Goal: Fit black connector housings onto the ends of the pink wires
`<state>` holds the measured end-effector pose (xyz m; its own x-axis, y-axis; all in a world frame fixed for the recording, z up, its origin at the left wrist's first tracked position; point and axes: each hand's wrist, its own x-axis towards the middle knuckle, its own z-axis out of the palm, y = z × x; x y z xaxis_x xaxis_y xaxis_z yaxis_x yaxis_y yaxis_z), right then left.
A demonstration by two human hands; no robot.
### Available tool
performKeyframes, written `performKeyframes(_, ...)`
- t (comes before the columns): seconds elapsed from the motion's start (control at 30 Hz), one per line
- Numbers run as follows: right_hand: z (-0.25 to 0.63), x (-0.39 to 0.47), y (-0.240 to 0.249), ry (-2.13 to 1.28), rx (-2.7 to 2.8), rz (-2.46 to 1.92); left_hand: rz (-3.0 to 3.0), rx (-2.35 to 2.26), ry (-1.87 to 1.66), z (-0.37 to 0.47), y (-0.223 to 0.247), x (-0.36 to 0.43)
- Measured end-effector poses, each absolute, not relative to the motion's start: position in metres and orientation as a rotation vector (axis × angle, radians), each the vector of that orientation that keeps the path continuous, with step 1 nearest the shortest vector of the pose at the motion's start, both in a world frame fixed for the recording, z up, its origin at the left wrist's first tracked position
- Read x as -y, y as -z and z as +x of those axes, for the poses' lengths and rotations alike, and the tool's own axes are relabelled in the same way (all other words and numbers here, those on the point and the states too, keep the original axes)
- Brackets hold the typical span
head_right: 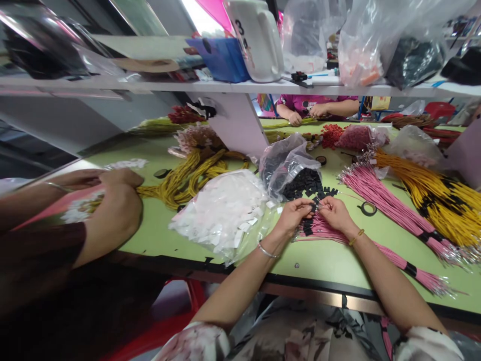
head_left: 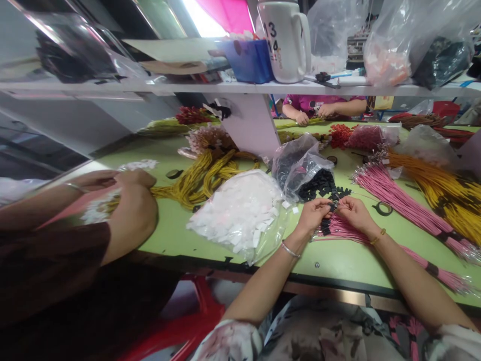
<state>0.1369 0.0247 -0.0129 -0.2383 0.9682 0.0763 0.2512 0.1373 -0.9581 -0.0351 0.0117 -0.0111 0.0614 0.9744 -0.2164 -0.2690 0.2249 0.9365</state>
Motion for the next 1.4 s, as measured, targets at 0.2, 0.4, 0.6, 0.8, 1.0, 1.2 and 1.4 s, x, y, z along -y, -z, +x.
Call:
performKeyframes(0.2, 0.140, -0.022, 0.013, -0.964, 1.789, -1.220, 0.884, -1.108, -1.149, -0.027, 0.016, -0.010)
performKeyframes(0.4, 0.141, -0.023, 0.013, -0.904, 1.852, -1.198, 0.957, -1.181, -1.008, -0.034, 0.017, -0.009)
performKeyframes(0.6, 0.139, -0.023, 0.011, -1.151, 1.430, -1.051, 1.540, -1.441, -0.946, -0.051, 0.017, -0.038)
performKeyframes(0.8, 0.139, -0.022, 0.013, -1.223, 1.376, -0.978, 1.928, -1.682, -0.932, -0.039, 0.034, -0.080)
performKeyframes(1.0, 0.138, -0.023, 0.014, -1.369, 1.283, -0.921, 2.189, -1.712, -0.597, -0.044, 0.038, -0.078)
performKeyframes(1.2, 0.136, -0.021, 0.016, -1.387, 1.300, -0.863, 2.059, -1.681, -0.752, -0.053, 0.033, -0.072)
performKeyframes(1.4, 0.135, -0.023, 0.010, -1.173, 1.381, -1.049, 1.118, -1.168, -1.138, -0.045, 0.017, -0.054)
